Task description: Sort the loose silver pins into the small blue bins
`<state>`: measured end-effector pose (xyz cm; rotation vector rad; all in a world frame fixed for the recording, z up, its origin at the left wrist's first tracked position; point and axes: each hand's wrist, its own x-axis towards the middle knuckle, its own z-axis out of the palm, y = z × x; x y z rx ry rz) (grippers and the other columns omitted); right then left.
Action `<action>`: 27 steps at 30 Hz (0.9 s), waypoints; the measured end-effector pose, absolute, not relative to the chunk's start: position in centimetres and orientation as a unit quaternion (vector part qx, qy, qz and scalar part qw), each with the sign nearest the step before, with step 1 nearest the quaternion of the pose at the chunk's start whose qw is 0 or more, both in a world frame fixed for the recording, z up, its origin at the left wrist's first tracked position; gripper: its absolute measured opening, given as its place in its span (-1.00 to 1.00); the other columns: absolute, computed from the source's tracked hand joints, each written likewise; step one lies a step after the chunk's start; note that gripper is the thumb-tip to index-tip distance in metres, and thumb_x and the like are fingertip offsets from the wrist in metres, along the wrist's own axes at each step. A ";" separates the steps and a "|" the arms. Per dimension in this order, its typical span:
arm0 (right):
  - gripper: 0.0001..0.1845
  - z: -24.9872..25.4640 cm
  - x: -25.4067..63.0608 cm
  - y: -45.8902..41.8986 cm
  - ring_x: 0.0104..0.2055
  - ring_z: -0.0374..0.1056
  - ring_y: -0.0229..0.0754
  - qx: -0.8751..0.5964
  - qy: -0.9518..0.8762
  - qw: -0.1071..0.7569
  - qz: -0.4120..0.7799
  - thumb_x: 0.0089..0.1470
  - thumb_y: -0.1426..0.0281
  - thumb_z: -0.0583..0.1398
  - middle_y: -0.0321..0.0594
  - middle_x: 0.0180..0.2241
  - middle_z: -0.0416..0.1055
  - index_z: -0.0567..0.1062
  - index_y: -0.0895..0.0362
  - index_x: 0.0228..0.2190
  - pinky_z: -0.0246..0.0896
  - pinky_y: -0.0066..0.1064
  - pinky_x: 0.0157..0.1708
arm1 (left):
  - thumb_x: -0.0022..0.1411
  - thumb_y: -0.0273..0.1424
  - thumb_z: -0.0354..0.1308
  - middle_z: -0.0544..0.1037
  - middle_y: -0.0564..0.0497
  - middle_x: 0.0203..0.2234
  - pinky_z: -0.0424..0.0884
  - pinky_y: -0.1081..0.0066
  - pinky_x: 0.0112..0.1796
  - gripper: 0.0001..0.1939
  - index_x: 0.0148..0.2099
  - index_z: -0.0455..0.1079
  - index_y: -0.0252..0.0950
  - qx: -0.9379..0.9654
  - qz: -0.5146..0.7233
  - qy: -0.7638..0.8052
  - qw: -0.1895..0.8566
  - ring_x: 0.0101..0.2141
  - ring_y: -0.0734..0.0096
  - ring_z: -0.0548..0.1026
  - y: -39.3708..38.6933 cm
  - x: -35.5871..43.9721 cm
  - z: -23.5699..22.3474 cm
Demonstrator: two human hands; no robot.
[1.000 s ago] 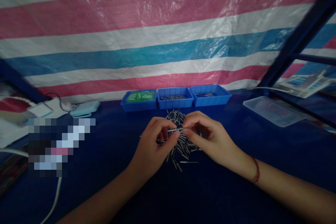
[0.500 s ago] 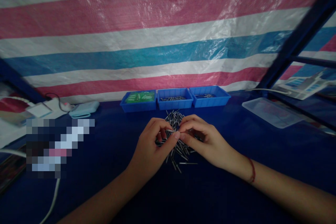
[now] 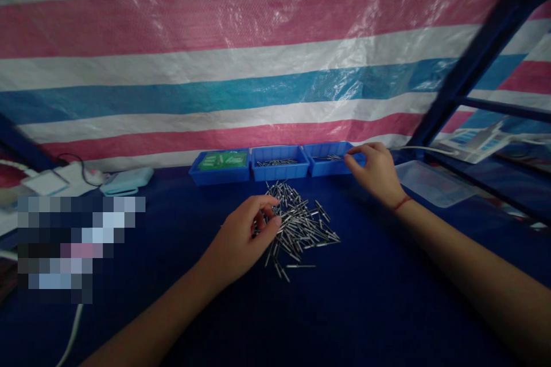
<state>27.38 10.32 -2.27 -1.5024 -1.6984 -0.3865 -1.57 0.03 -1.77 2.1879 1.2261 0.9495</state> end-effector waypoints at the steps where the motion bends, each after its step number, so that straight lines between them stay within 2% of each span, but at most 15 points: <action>1: -0.76 -2.3 27.3 10.2 -0.25 0.31 0.01 -0.596 -0.676 0.407 -0.147 -0.01 0.35 0.13 -0.02 -0.39 0.38 0.53 0.22 -0.38 0.21 -0.14 -0.18 | 0.24 -0.36 0.02 0.42 0.04 -0.37 0.32 0.43 -0.44 -0.80 -0.08 0.30 -0.25 0.810 0.329 0.440 0.205 -0.46 0.49 0.37 0.4 -2.0 -1.6; 6: -0.80 -2.2 24.8 8.2 -0.28 0.34 -0.08 -0.553 -0.731 0.390 -0.095 0.01 0.38 0.11 -0.07 -0.35 0.42 0.51 0.19 -0.40 0.23 -0.27 -0.23 | 0.24 -0.42 -0.01 0.43 0.01 -0.34 0.32 0.42 -0.37 -0.85 -0.20 0.36 -0.29 0.849 0.282 0.432 0.111 -0.41 0.46 0.39 2.5 -4.4 -1.1; 12: -0.73 -2.5 21.5 5.4 -0.43 0.33 -0.19 -0.512 -0.831 0.215 -0.009 0.10 0.34 0.04 -0.19 -0.46 0.42 0.48 0.15 -0.49 0.16 -0.35 -0.39 | 0.20 -0.48 -0.03 0.43 0.00 -0.35 0.31 0.40 -0.35 -0.84 -0.24 0.38 -0.30 0.860 0.247 0.440 0.079 -0.40 0.45 0.39 3.4 -5.8 -1.1; 14: -0.70 -2.7 21.1 5.0 -0.47 0.32 -0.22 -0.512 -0.837 0.189 0.015 0.11 0.32 0.03 -0.20 -0.48 0.40 0.47 0.14 -0.52 0.13 -0.37 -0.44 | 0.20 -0.46 -0.02 0.43 0.00 -0.34 0.32 0.39 -0.34 -0.83 -0.24 0.39 -0.30 0.859 0.231 0.449 0.083 -0.40 0.44 0.40 3.3 -5.7 -1.3; 20: -0.75 -3.6 20.9 5.4 -0.49 0.31 -0.25 -0.511 -0.828 0.221 0.067 0.08 0.33 0.06 -0.22 -0.51 0.39 0.46 0.15 -0.51 0.12 -0.40 -0.46 | 0.26 -0.40 -0.09 0.45 -0.06 -0.25 0.34 0.30 -0.23 -0.75 -0.19 0.42 -0.30 0.855 0.186 0.472 0.107 -0.31 0.36 0.45 3.0 -5.5 -1.6; 27: -0.75 -3.4 20.7 5.3 -0.46 0.33 -0.22 -0.520 -0.823 0.218 0.073 0.08 0.32 0.06 -0.21 -0.49 0.42 0.46 0.14 -0.50 0.13 -0.39 -0.43 | 0.25 -0.29 0.00 0.43 -0.05 -0.27 0.35 0.31 -0.22 -0.76 -0.23 0.44 -0.29 0.862 0.159 0.466 0.122 -0.31 0.35 0.44 3.1 -5.5 -1.7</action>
